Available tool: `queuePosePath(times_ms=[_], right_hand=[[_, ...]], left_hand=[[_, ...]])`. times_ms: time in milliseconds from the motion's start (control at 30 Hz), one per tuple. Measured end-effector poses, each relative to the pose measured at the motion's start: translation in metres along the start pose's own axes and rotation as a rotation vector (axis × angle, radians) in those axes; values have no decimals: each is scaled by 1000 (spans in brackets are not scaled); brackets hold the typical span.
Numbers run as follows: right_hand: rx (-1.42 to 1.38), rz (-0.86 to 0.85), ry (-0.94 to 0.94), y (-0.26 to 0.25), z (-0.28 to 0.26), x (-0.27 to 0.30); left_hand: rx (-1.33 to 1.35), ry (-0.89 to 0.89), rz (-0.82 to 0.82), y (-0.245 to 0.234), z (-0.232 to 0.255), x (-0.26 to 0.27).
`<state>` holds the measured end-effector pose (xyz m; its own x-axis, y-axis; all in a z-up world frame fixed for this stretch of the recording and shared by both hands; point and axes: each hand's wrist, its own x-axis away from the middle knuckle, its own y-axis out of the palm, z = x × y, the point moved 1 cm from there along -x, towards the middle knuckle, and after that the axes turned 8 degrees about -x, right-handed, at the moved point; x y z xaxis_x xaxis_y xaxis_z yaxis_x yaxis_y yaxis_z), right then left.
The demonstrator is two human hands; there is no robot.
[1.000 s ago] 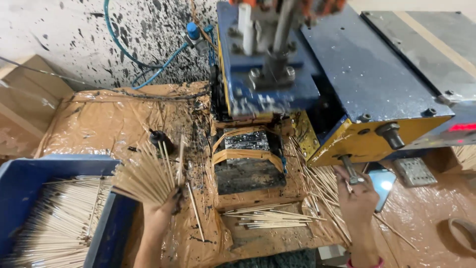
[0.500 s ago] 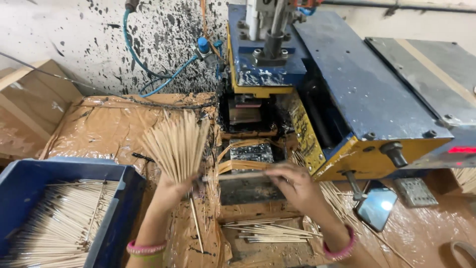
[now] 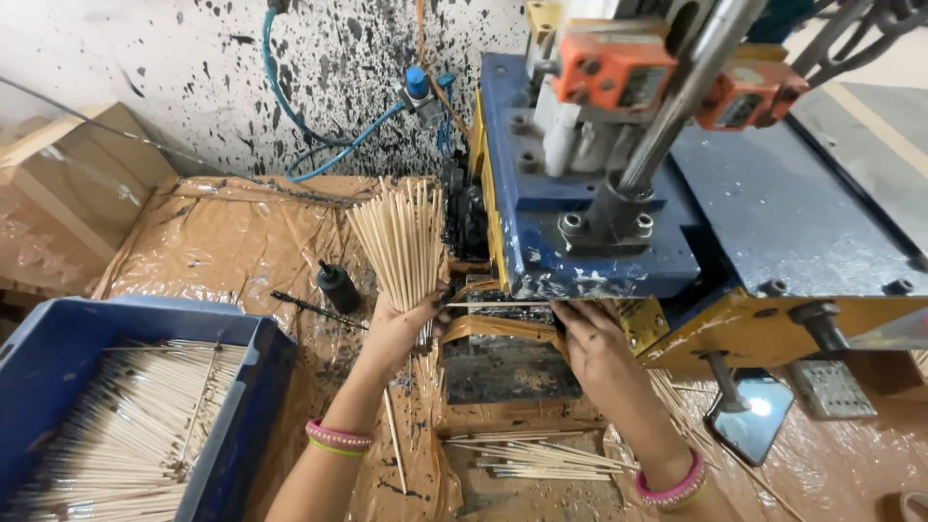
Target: Operating a machine to manufacture and collect incense sticks.
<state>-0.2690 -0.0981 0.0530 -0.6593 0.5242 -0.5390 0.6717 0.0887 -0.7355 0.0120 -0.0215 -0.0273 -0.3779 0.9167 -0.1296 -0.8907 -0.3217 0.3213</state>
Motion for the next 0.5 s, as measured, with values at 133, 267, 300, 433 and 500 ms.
queuePosePath(times_ms=[133,267,300,433,500], right_hand=[[491,-420,37,28,69,32],[133,-573,643,-20,-20,-1],[111,-187,228,-30,-27,10],[157,346,116,-39,27,94],[159,390,236,-38,65,135]], left_hand=[[-55,51,-28,-1,2,10],[-98,88,5,2,19,40],[-213,27,148,-2,19,50],[-519,219,360,-74,-38,96],[-471,128,362,-82,-43,119]])
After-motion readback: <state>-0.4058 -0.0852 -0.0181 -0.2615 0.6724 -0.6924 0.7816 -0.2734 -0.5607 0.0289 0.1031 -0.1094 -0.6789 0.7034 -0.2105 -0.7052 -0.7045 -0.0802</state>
